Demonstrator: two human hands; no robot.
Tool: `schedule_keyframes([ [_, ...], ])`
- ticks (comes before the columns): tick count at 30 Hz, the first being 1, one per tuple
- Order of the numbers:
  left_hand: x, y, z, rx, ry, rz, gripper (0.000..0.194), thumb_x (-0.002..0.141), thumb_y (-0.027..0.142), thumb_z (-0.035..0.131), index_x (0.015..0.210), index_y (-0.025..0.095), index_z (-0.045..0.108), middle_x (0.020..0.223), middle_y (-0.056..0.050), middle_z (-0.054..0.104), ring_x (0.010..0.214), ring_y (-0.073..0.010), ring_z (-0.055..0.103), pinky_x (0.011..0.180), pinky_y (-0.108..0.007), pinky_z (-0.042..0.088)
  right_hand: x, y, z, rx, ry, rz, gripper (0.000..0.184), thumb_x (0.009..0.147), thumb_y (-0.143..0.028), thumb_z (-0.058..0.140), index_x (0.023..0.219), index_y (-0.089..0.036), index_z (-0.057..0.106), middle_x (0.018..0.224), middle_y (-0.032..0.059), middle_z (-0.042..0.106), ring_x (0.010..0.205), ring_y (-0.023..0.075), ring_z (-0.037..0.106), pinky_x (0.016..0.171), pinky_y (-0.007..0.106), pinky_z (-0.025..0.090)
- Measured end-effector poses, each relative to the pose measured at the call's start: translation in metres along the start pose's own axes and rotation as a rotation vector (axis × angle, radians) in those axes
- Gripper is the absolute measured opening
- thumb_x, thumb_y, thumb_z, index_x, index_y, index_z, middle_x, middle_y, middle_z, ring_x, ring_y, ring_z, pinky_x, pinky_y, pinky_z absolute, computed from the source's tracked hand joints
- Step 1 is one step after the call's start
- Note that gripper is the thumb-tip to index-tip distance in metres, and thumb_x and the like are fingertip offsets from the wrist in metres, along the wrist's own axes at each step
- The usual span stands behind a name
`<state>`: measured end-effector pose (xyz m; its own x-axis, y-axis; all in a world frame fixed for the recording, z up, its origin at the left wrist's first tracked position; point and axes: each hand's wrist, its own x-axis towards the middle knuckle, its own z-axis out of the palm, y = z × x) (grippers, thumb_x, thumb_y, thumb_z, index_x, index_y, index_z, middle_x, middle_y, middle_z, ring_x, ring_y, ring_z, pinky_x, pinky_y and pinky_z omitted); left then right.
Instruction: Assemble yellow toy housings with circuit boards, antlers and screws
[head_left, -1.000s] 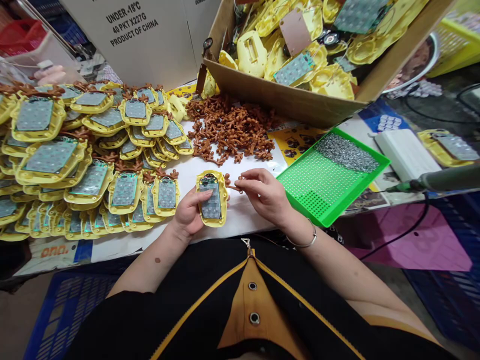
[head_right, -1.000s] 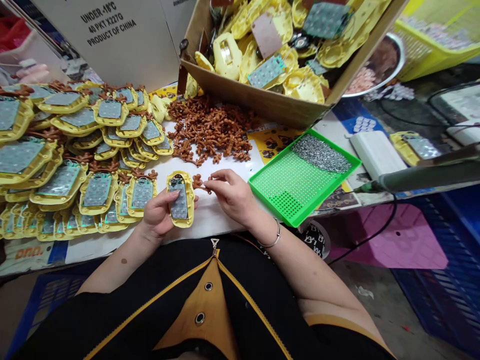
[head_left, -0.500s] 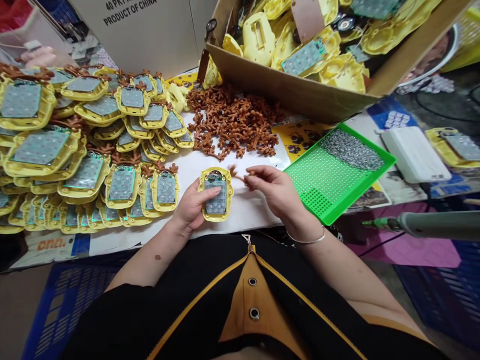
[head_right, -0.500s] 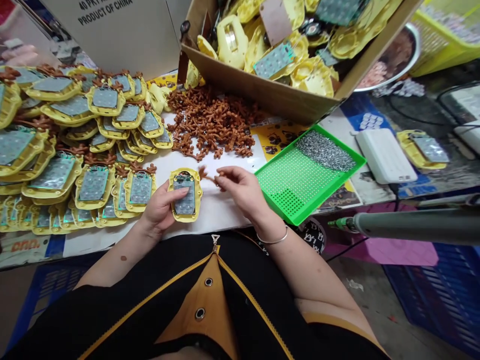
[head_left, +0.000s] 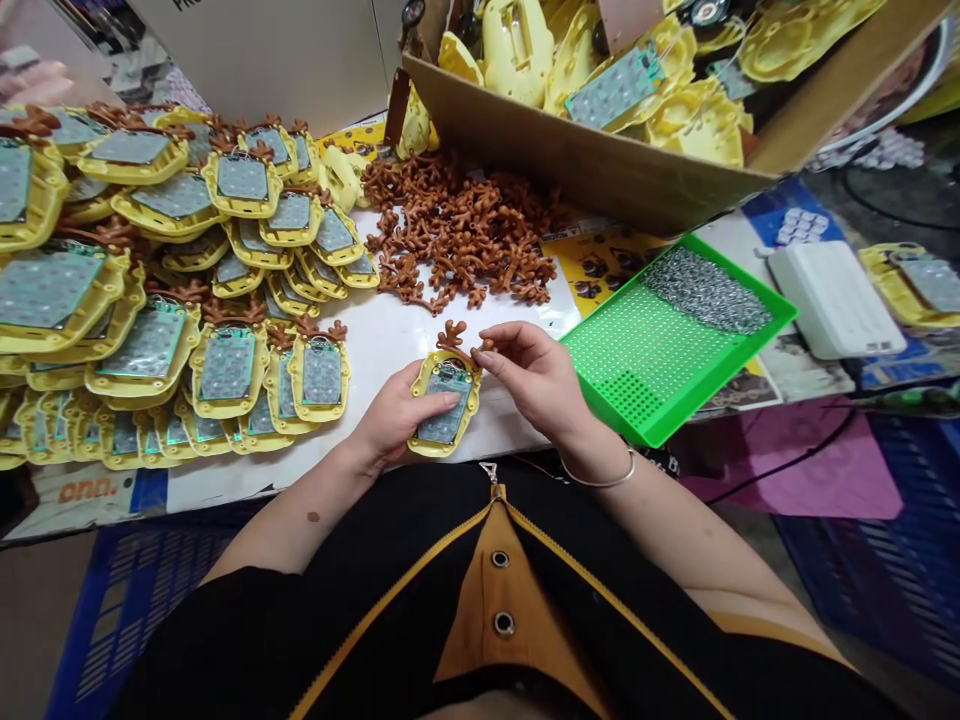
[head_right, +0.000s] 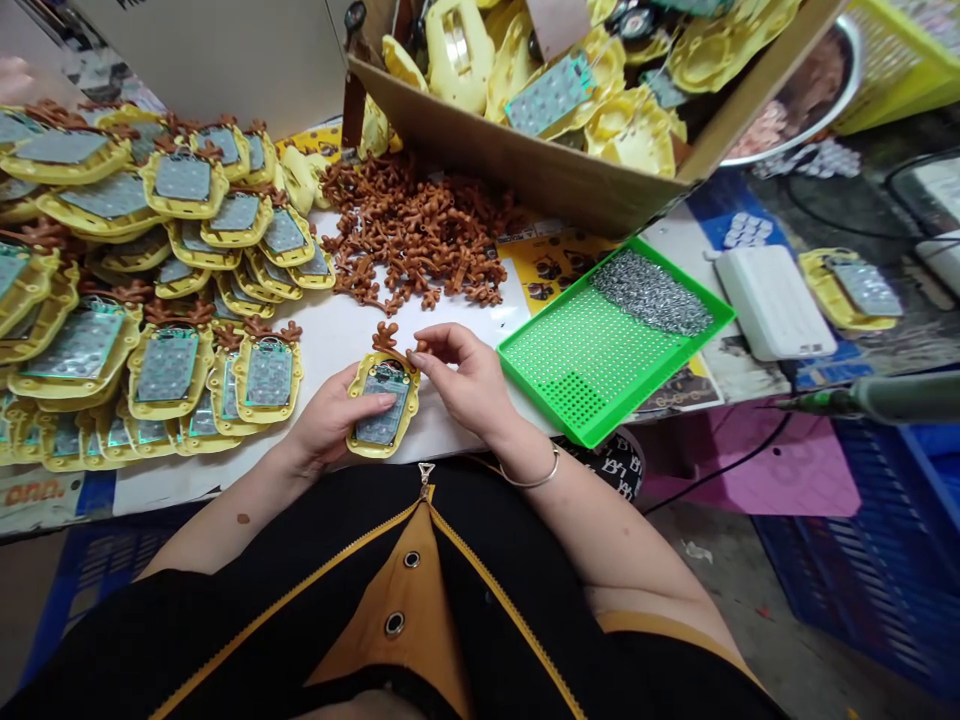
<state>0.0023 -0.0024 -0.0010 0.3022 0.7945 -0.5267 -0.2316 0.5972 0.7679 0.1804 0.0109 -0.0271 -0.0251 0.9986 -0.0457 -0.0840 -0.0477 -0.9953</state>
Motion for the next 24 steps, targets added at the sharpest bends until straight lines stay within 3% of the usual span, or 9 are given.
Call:
schedule_keyframes([
  [7,0.002,0.0,-0.006,-0.019,-0.045,-0.081,0.047,0.055,0.022,0.087,0.096,0.014,0.067,0.077,-0.003,0.072,0.065,-0.0176,0.066,0.064,-0.029,0.052,0.002,0.004,-0.006,-0.05,-0.078,0.024,0.044,0.071,-0.054,0.081,0.094,-0.02,0.065,0.084,0.0011,0.068,0.078,0.0133,0.063,0.077,0.033,0.055],
  [13,0.001,-0.001,-0.004,0.015,-0.138,-0.144,0.044,0.055,0.021,0.087,0.094,0.012,0.068,0.078,-0.005,0.074,0.065,-0.0183,0.067,0.063,-0.029,0.052,0.005,-0.013,-0.009,0.126,-0.218,0.151,0.056,0.07,-0.055,0.083,0.11,-0.021,0.065,0.1,0.0036,0.071,0.083,0.0132,0.065,0.075,0.03,0.057],
  [18,0.0,-0.002,-0.004,0.048,-0.157,-0.149,0.041,0.057,0.021,0.087,0.092,0.013,0.068,0.078,-0.005,0.074,0.066,-0.0175,0.067,0.063,-0.028,0.052,0.006,-0.015,-0.006,0.193,-0.307,0.222,0.041,0.065,-0.048,0.087,0.085,-0.018,0.068,0.076,-0.0018,0.069,0.064,0.0086,0.058,0.062,0.026,0.051],
  [24,0.001,-0.005,-0.006,0.081,-0.155,-0.144,0.041,0.058,0.022,0.086,0.094,0.014,0.068,0.08,-0.004,0.073,0.066,-0.0174,0.066,0.065,-0.029,0.052,0.006,-0.017,-0.008,0.172,-0.28,0.268,0.04,0.061,-0.046,0.089,0.081,-0.018,0.068,0.07,-0.0022,0.067,0.059,0.0085,0.056,0.059,0.026,0.048],
])
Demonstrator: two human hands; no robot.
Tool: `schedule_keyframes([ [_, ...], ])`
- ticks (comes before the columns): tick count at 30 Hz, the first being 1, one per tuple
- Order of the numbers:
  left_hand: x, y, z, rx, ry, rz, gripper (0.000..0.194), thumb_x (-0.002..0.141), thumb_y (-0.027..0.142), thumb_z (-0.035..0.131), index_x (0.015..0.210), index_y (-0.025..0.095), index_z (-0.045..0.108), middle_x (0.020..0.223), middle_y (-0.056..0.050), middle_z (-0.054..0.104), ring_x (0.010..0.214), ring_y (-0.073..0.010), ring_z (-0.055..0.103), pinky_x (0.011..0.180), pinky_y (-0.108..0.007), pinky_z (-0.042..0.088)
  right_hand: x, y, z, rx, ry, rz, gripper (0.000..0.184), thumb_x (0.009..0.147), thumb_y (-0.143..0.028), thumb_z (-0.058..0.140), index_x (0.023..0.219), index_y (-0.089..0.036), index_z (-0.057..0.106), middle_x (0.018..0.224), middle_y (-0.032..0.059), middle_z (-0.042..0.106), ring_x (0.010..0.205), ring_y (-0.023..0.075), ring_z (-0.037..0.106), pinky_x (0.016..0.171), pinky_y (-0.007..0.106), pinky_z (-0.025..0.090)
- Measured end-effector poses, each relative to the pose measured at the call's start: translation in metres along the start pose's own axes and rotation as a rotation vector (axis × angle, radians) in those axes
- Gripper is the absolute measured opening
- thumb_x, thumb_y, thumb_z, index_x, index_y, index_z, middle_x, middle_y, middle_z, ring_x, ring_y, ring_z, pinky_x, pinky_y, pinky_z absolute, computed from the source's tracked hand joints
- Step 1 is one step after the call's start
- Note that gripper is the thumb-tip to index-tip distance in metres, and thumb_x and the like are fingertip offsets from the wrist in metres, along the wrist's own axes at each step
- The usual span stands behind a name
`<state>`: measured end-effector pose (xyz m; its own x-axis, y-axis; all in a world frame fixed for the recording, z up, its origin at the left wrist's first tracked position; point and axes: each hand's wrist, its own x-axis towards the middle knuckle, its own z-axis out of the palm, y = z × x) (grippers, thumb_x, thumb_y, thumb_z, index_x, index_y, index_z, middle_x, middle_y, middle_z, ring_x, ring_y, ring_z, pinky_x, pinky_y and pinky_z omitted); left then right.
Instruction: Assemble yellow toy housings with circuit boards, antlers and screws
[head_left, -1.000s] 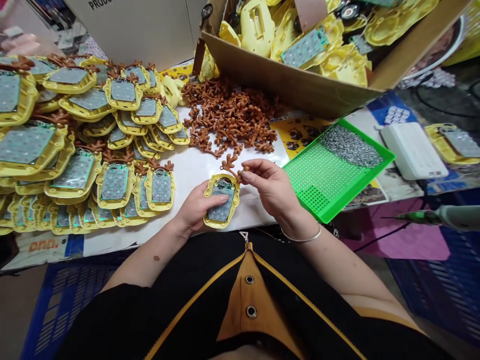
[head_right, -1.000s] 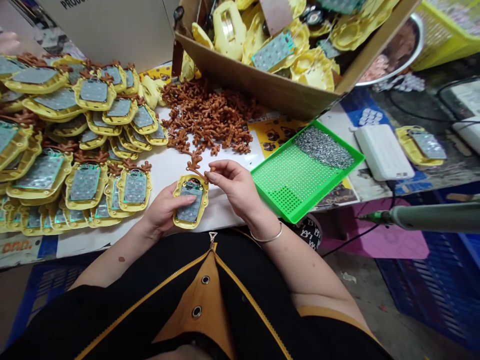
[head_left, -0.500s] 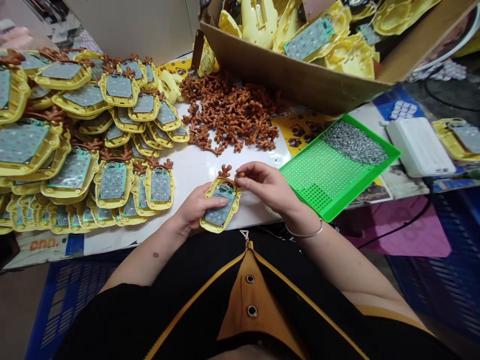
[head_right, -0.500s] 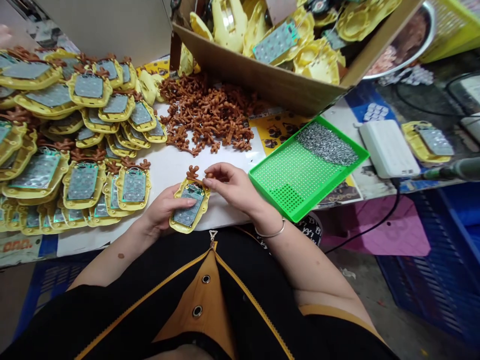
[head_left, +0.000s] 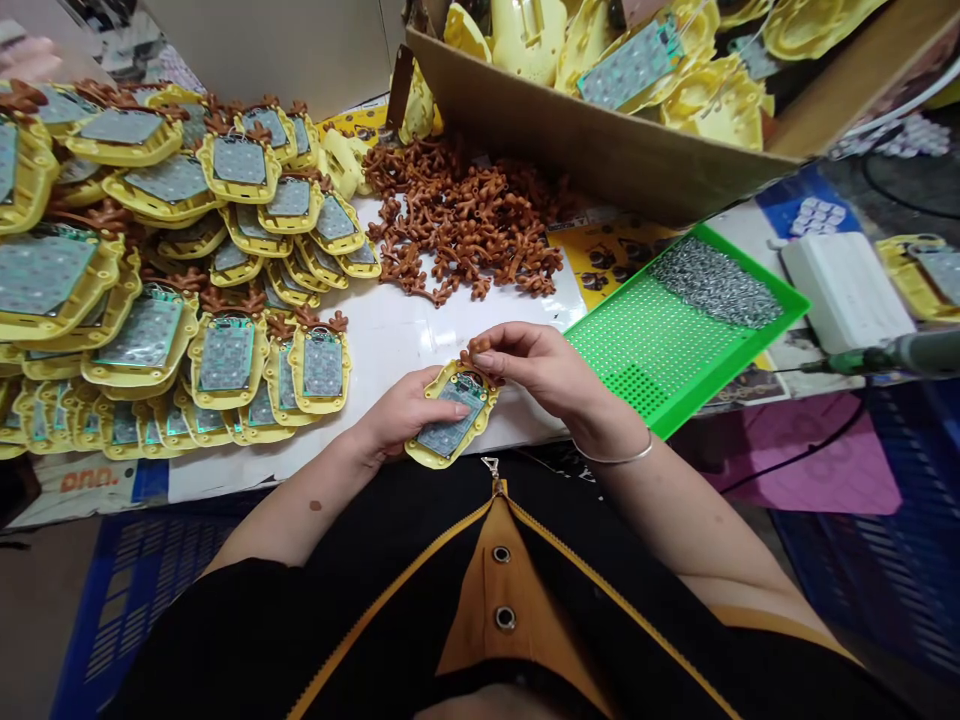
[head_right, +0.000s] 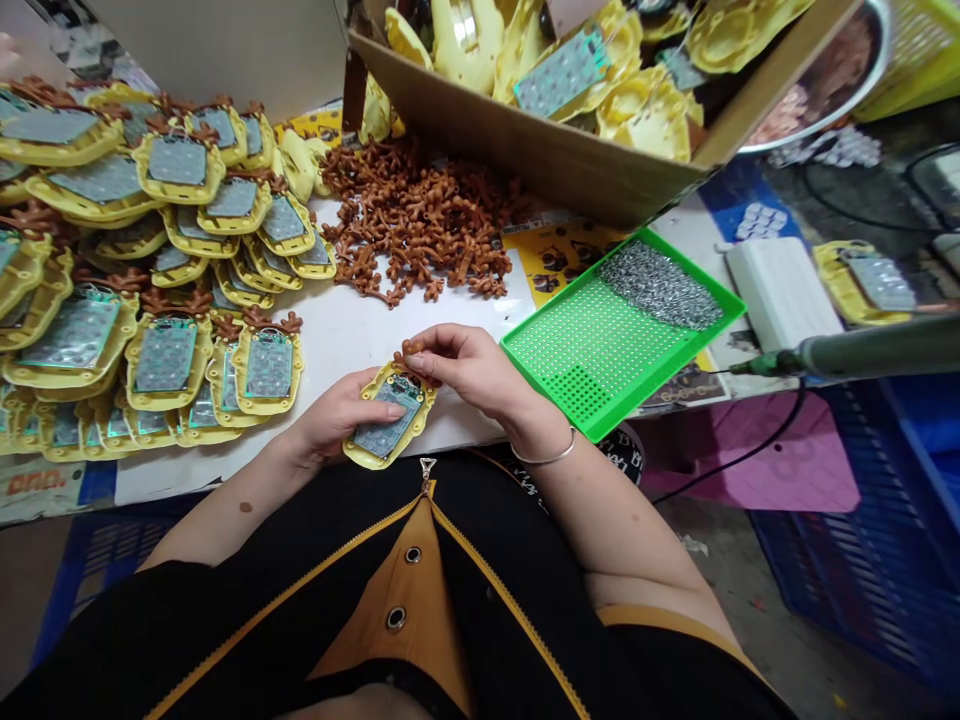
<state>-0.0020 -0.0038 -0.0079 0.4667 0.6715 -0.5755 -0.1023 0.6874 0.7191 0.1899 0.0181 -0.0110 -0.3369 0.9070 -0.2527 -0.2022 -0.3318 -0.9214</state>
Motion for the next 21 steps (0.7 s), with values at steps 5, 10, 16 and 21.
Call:
schedule_keyframes([
  [5,0.0,0.001,0.002,0.027,-0.007,0.004,0.04,0.059,0.021,0.085,0.095,0.014,0.068,0.081,-0.004,0.074,0.068,-0.0167,0.066,0.066,-0.029,0.051,0.001,-0.01,-0.003,-0.032,-0.04,0.072,0.036,0.059,-0.04,0.089,0.075,-0.016,0.067,0.065,-0.0015,0.066,0.057,0.009,0.055,0.056,0.026,0.047],
  [10,-0.001,0.004,0.005,0.039,-0.024,-0.01,0.039,0.058,0.021,0.085,0.092,0.014,0.068,0.078,-0.002,0.072,0.066,-0.0152,0.065,0.063,-0.027,0.05,0.003,-0.012,-0.008,-0.023,-0.105,0.1,0.031,0.06,-0.036,0.087,0.072,-0.016,0.067,0.063,-0.0017,0.065,0.053,0.0081,0.053,0.053,0.025,0.043],
  [16,-0.002,0.003,0.006,0.092,0.004,0.027,0.038,0.06,0.023,0.083,0.094,0.015,0.066,0.078,-0.001,0.071,0.065,-0.0152,0.063,0.063,-0.027,0.049,0.0,-0.007,-0.006,-0.239,-0.008,0.03,0.029,0.064,-0.039,0.082,0.074,-0.017,0.066,0.065,0.0009,0.065,0.059,0.0121,0.054,0.058,0.029,0.046],
  [21,-0.005,0.002,0.006,0.147,0.025,0.081,0.038,0.061,0.025,0.082,0.095,0.016,0.066,0.079,-0.001,0.07,0.067,-0.0159,0.062,0.066,-0.028,0.048,-0.006,-0.009,-0.002,-0.365,0.067,-0.02,0.026,0.069,-0.04,0.076,0.077,-0.018,0.065,0.069,0.0036,0.066,0.063,0.0153,0.057,0.061,0.031,0.047],
])
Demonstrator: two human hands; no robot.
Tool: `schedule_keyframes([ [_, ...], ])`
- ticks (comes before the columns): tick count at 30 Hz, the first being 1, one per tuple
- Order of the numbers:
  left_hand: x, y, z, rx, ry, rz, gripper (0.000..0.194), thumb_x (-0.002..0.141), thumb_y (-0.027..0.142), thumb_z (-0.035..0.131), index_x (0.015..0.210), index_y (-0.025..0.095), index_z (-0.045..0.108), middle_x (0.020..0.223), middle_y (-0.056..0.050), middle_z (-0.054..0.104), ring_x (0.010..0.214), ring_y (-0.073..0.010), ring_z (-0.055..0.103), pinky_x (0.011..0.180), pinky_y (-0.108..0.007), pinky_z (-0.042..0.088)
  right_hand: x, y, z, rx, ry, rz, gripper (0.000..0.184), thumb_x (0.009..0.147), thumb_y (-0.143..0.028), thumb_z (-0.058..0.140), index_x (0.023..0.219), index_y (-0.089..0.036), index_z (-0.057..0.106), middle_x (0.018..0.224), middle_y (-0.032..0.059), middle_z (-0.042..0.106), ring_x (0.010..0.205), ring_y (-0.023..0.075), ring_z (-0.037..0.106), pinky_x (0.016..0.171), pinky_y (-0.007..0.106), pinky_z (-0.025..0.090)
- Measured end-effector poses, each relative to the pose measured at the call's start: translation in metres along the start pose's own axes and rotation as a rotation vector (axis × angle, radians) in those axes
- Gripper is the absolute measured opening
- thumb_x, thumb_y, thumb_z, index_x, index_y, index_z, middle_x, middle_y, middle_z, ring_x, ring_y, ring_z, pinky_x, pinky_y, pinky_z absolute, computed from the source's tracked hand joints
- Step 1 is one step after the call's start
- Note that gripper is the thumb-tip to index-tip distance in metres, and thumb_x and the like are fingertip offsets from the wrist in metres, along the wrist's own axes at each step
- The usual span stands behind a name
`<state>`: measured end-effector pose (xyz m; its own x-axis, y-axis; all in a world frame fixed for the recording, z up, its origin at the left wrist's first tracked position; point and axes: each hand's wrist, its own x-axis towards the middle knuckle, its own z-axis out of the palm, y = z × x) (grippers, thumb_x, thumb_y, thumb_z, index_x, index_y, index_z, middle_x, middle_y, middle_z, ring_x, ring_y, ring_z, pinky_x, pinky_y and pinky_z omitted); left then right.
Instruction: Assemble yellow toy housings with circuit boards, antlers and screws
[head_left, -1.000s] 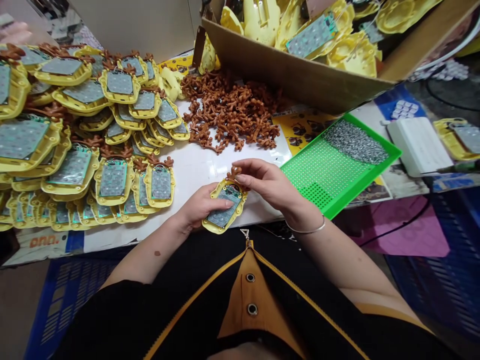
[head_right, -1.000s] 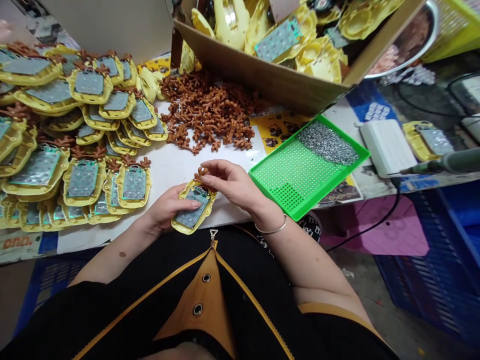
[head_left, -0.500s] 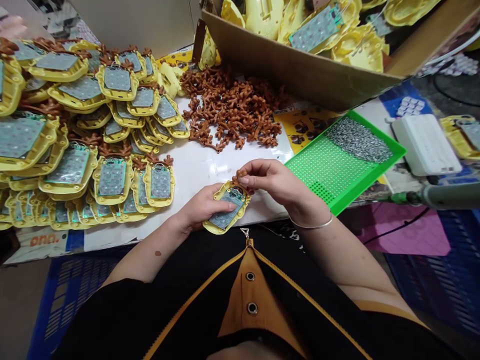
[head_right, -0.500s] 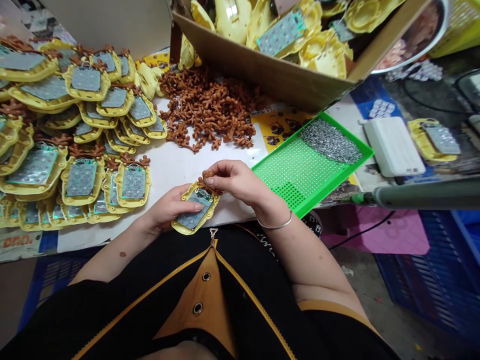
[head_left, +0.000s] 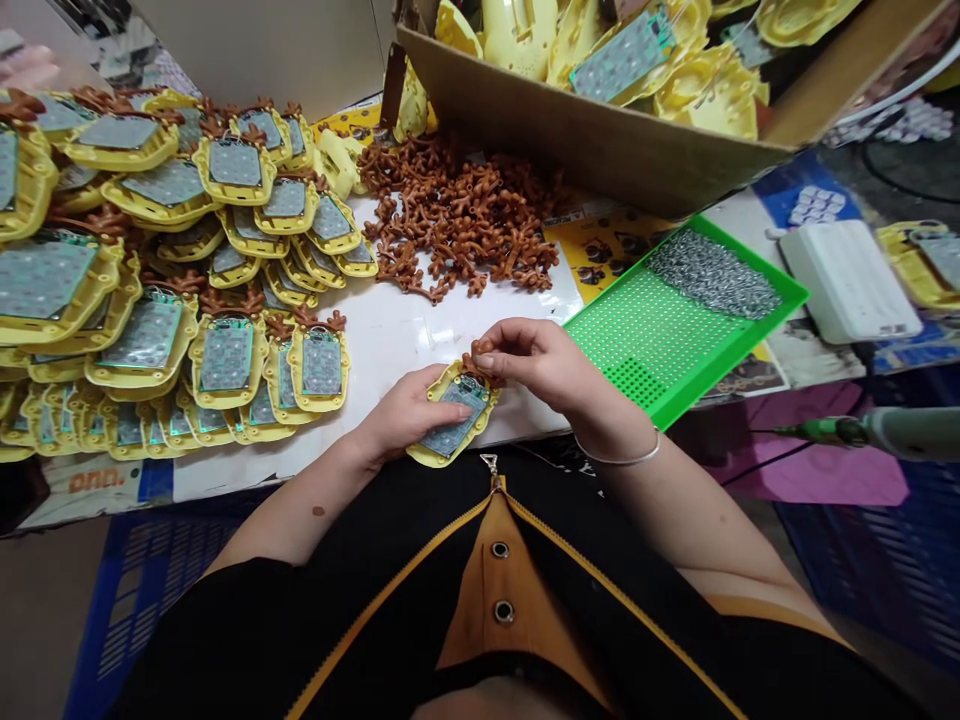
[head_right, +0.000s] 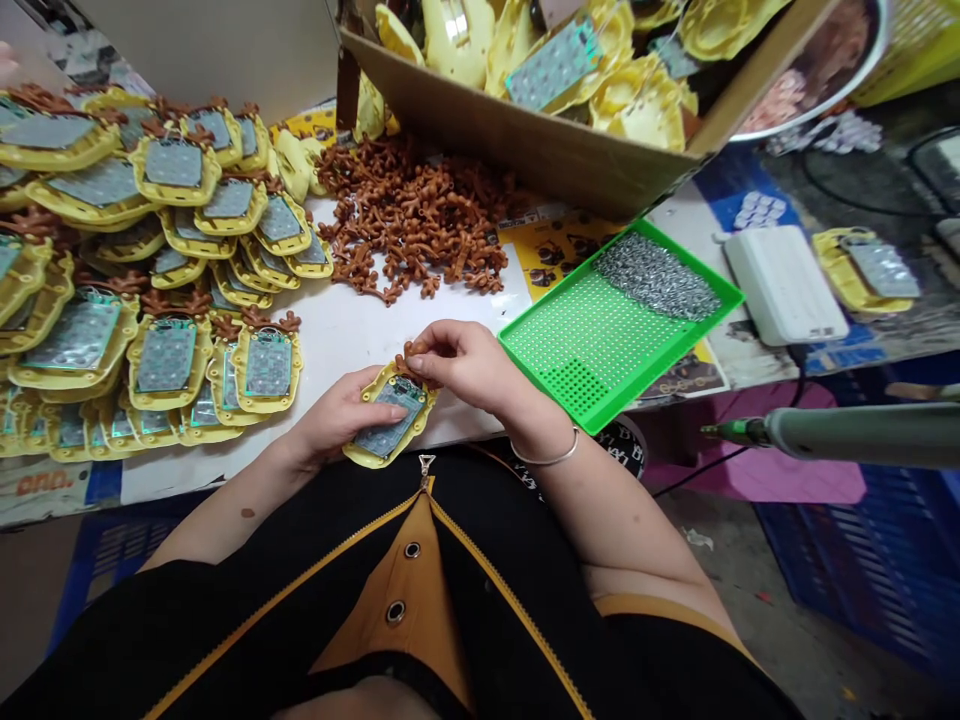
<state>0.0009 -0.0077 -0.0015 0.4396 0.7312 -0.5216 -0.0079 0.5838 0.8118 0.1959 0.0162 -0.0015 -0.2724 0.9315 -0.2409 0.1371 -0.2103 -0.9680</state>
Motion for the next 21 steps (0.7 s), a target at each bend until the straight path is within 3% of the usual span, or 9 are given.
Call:
schedule_keyframes([
  [5,-0.003,0.0,0.001,0.089,0.018,0.036,0.04,0.061,0.026,0.082,0.096,0.015,0.067,0.08,-0.001,0.069,0.071,-0.0167,0.062,0.068,-0.029,0.048,-0.005,-0.006,-0.003,-0.187,0.023,-0.079,0.017,0.07,-0.034,0.073,0.073,-0.018,0.068,0.069,0.0038,0.068,0.065,0.0158,0.057,0.065,0.032,0.047],
  [10,-0.006,0.0,0.0,0.155,0.045,0.085,0.041,0.062,0.027,0.082,0.099,0.016,0.068,0.086,-0.002,0.071,0.078,-0.0184,0.063,0.074,-0.029,0.048,-0.008,-0.009,-0.002,-0.068,-0.016,-0.027,0.018,0.072,-0.035,0.07,0.073,-0.018,0.064,0.065,0.0027,0.067,0.061,0.0157,0.057,0.062,0.031,0.047],
  [13,-0.008,-0.001,0.0,0.167,0.033,0.066,0.041,0.062,0.028,0.081,0.098,0.015,0.067,0.083,-0.002,0.07,0.077,-0.019,0.063,0.073,-0.03,0.048,-0.008,-0.012,-0.005,-0.264,-0.021,-0.112,0.016,0.074,-0.034,0.069,0.075,-0.018,0.068,0.07,0.0033,0.069,0.068,0.0165,0.059,0.067,0.031,0.046],
  [15,-0.008,-0.002,0.0,0.187,0.03,0.076,0.042,0.062,0.028,0.081,0.099,0.015,0.067,0.085,-0.002,0.07,0.078,-0.0192,0.063,0.075,-0.03,0.048,-0.008,-0.015,-0.007,-0.3,-0.065,-0.124,0.014,0.075,-0.032,0.068,0.074,-0.018,0.068,0.069,0.0031,0.069,0.067,0.0162,0.059,0.067,0.031,0.045],
  [18,-0.009,-0.003,0.001,0.254,0.038,0.104,0.043,0.063,0.029,0.079,0.102,0.015,0.067,0.09,-0.003,0.071,0.083,-0.0197,0.063,0.078,-0.031,0.048,-0.009,-0.017,-0.008,-0.174,-0.178,-0.046,0.014,0.076,-0.032,0.065,0.07,-0.018,0.064,0.063,0.0019,0.066,0.06,0.015,0.057,0.062,0.03,0.046],
  [21,-0.008,-0.003,0.0,0.308,0.047,0.113,0.041,0.063,0.03,0.078,0.099,0.015,0.067,0.089,-0.003,0.07,0.084,-0.0202,0.063,0.08,-0.032,0.049,-0.01,-0.014,-0.002,-0.344,-0.06,-0.107,0.013,0.076,-0.03,0.064,0.072,-0.018,0.066,0.067,0.0028,0.067,0.063,0.0157,0.058,0.064,0.031,0.046],
])
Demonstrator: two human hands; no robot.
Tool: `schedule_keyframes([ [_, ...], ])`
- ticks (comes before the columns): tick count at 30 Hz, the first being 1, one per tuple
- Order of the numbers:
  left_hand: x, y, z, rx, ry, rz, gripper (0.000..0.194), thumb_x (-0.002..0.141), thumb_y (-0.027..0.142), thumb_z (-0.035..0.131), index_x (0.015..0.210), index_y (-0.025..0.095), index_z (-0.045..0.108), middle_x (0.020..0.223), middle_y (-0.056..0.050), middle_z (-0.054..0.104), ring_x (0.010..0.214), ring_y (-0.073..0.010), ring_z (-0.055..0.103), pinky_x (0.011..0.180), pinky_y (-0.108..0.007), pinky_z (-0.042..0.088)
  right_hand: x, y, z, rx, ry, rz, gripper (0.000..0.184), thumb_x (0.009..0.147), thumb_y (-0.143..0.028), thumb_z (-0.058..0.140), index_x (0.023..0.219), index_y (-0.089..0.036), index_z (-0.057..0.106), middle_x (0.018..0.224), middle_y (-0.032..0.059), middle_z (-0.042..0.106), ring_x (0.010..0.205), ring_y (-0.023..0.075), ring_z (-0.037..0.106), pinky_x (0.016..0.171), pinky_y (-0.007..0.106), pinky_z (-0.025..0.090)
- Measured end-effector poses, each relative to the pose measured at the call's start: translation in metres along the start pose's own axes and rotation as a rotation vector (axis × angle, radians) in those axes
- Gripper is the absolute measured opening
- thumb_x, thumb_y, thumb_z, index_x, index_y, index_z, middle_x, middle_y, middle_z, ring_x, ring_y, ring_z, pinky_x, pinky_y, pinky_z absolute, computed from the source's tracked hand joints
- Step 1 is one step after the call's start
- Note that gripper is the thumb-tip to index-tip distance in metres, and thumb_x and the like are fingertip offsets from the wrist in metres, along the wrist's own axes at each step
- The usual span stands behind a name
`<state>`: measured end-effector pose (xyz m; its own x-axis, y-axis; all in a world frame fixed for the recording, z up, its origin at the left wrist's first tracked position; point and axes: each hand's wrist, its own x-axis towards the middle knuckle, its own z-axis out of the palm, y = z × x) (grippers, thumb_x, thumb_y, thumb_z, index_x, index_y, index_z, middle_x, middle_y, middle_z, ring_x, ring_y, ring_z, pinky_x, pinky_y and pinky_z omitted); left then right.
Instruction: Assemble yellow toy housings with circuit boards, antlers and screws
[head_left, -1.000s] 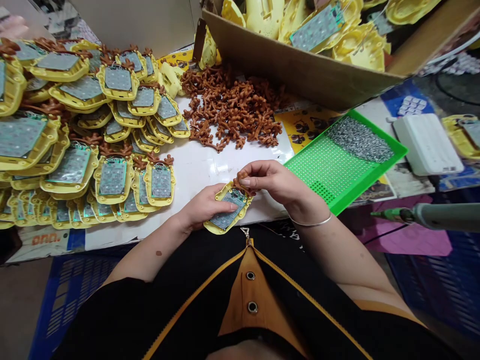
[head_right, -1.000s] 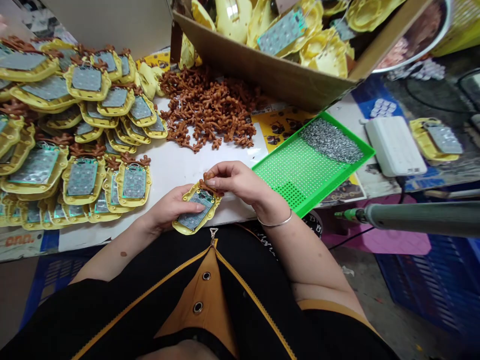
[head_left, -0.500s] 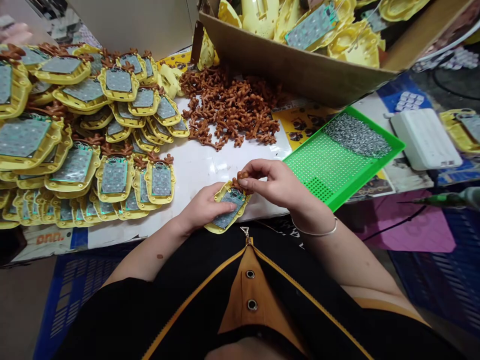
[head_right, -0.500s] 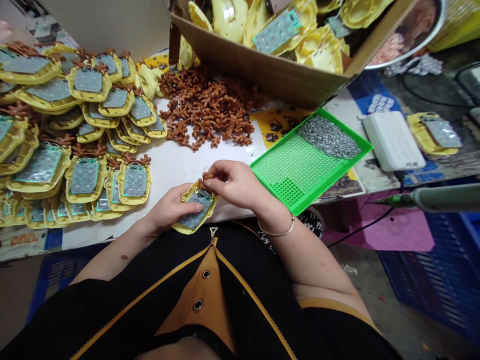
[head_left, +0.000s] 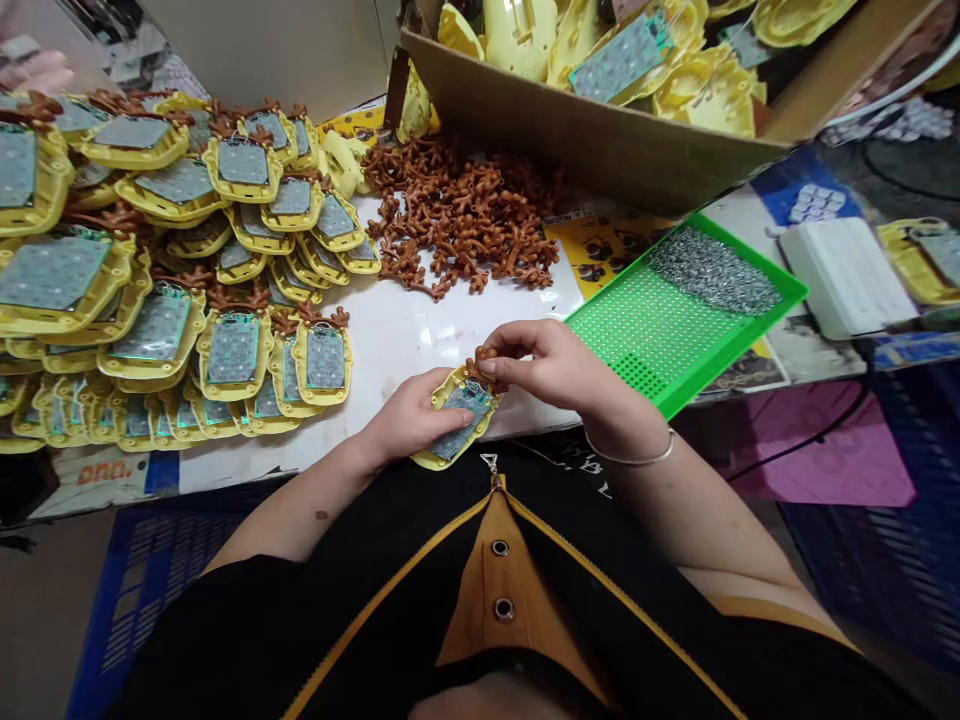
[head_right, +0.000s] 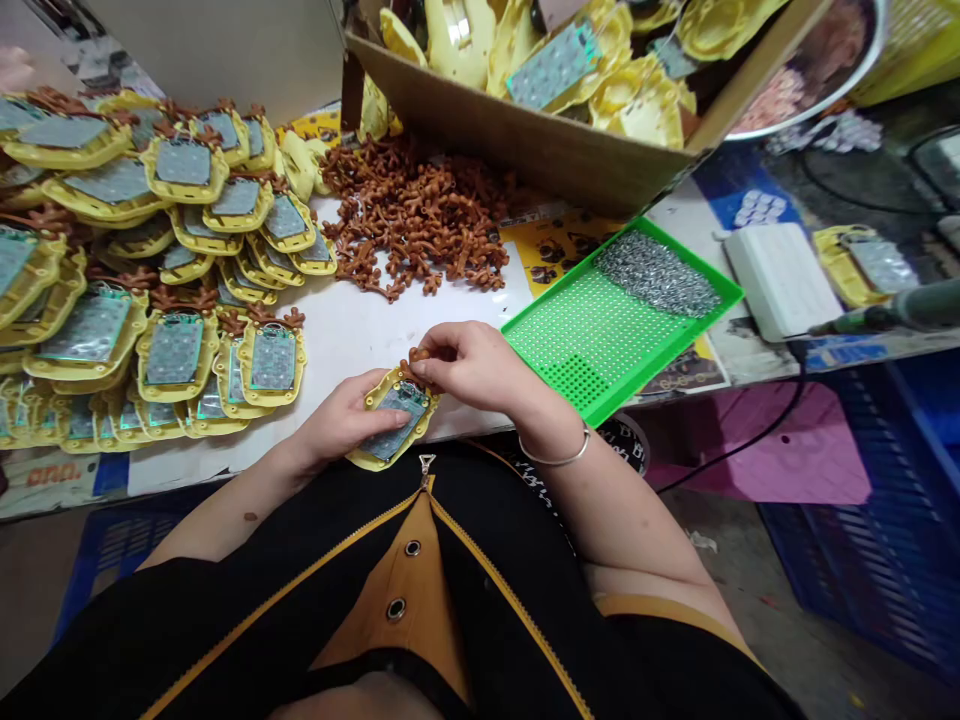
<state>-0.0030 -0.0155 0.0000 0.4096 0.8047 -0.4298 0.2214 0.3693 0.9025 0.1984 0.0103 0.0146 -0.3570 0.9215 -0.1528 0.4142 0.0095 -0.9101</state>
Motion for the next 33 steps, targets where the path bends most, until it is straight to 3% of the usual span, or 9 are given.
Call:
schedule_keyframes([
  [3,0.001,-0.002,-0.002,-0.063,0.006,-0.003,0.042,0.063,0.031,0.079,0.1,0.015,0.066,0.088,-0.002,0.07,0.084,-0.02,0.064,0.08,-0.032,0.049,0.003,0.005,0.007,-0.182,0.198,-0.188,0.014,0.079,-0.03,0.062,0.078,-0.018,0.07,0.078,0.0055,0.07,0.074,0.0176,0.06,0.072,0.033,0.046],
  [5,0.001,-0.003,-0.001,-0.157,0.011,-0.019,0.043,0.062,0.03,0.08,0.101,0.016,0.065,0.087,-0.002,0.07,0.08,-0.0188,0.064,0.079,-0.032,0.05,0.006,0.011,0.009,-0.058,0.167,-0.245,0.02,0.08,-0.036,0.064,0.079,-0.018,0.07,0.081,0.0058,0.071,0.074,0.0173,0.062,0.073,0.033,0.049],
  [7,-0.001,-0.003,0.002,-0.261,0.004,-0.036,0.043,0.061,0.028,0.081,0.099,0.016,0.066,0.085,-0.001,0.071,0.076,-0.0172,0.064,0.075,-0.031,0.051,0.007,0.017,0.01,0.11,0.083,-0.211,0.028,0.078,-0.046,0.069,0.079,-0.018,0.07,0.081,0.005,0.072,0.072,0.0169,0.063,0.071,0.032,0.051],
  [11,-0.004,-0.002,0.009,-0.413,-0.083,-0.079,0.033,0.055,0.017,0.08,0.086,0.015,0.068,0.078,-0.002,0.071,0.068,-0.015,0.063,0.069,-0.029,0.053,0.003,0.025,0.015,0.327,0.105,-0.048,0.03,0.076,-0.051,0.078,0.088,-0.024,0.075,0.08,0.0025,0.073,0.066,0.0151,0.062,0.061,0.029,0.051],
  [14,-0.004,-0.001,0.008,-0.438,0.044,-0.041,0.022,0.06,0.013,0.073,0.081,0.017,0.067,0.072,0.001,0.068,0.061,-0.0128,0.062,0.064,-0.028,0.052,0.003,0.031,0.022,0.577,0.208,0.008,0.043,0.07,-0.058,0.08,0.102,-0.031,0.075,0.081,0.0007,0.073,0.072,0.0155,0.066,0.062,0.027,0.055],
  [19,-0.015,-0.005,0.003,-0.432,0.204,0.084,0.018,0.066,0.015,0.072,0.082,0.02,0.067,0.073,0.004,0.068,0.062,-0.0134,0.063,0.063,-0.028,0.052,0.005,0.023,0.04,0.635,0.17,0.111,0.045,0.059,-0.051,0.09,0.096,-0.03,0.075,0.082,-0.0006,0.071,0.073,0.0118,0.066,0.064,0.022,0.058],
  [26,-0.051,-0.017,-0.027,-0.414,0.433,0.204,0.038,0.066,0.031,0.085,0.096,0.018,0.068,0.094,-0.007,0.075,0.082,-0.0197,0.07,0.081,-0.036,0.058,0.034,-0.006,0.076,0.649,0.121,-0.069,0.046,0.065,-0.051,0.088,0.099,-0.028,0.07,0.078,-0.0032,0.064,0.067,0.0096,0.062,0.062,0.023,0.058],
  [28,-0.075,-0.027,-0.05,-0.396,0.552,0.242,0.043,0.065,0.036,0.086,0.099,0.017,0.068,0.097,-0.008,0.075,0.085,-0.0217,0.071,0.085,-0.039,0.058,0.046,-0.018,0.089,0.622,0.04,-0.127,0.052,0.07,-0.053,0.084,0.112,-0.029,0.065,0.088,-0.0014,0.068,0.071,0.0121,0.066,0.066,0.028,0.061],
  [33,-0.142,-0.059,-0.135,-0.293,1.253,0.418,0.051,0.062,0.039,0.087,0.104,0.019,0.067,0.098,-0.006,0.074,0.09,-0.0241,0.07,0.087,-0.041,0.057,0.069,-0.04,0.132,0.399,-0.16,-0.283,0.043,0.082,-0.054,0.072,0.114,-0.026,0.063,0.089,0.0024,0.07,0.073,0.016,0.069,0.07,0.035,0.062],
])
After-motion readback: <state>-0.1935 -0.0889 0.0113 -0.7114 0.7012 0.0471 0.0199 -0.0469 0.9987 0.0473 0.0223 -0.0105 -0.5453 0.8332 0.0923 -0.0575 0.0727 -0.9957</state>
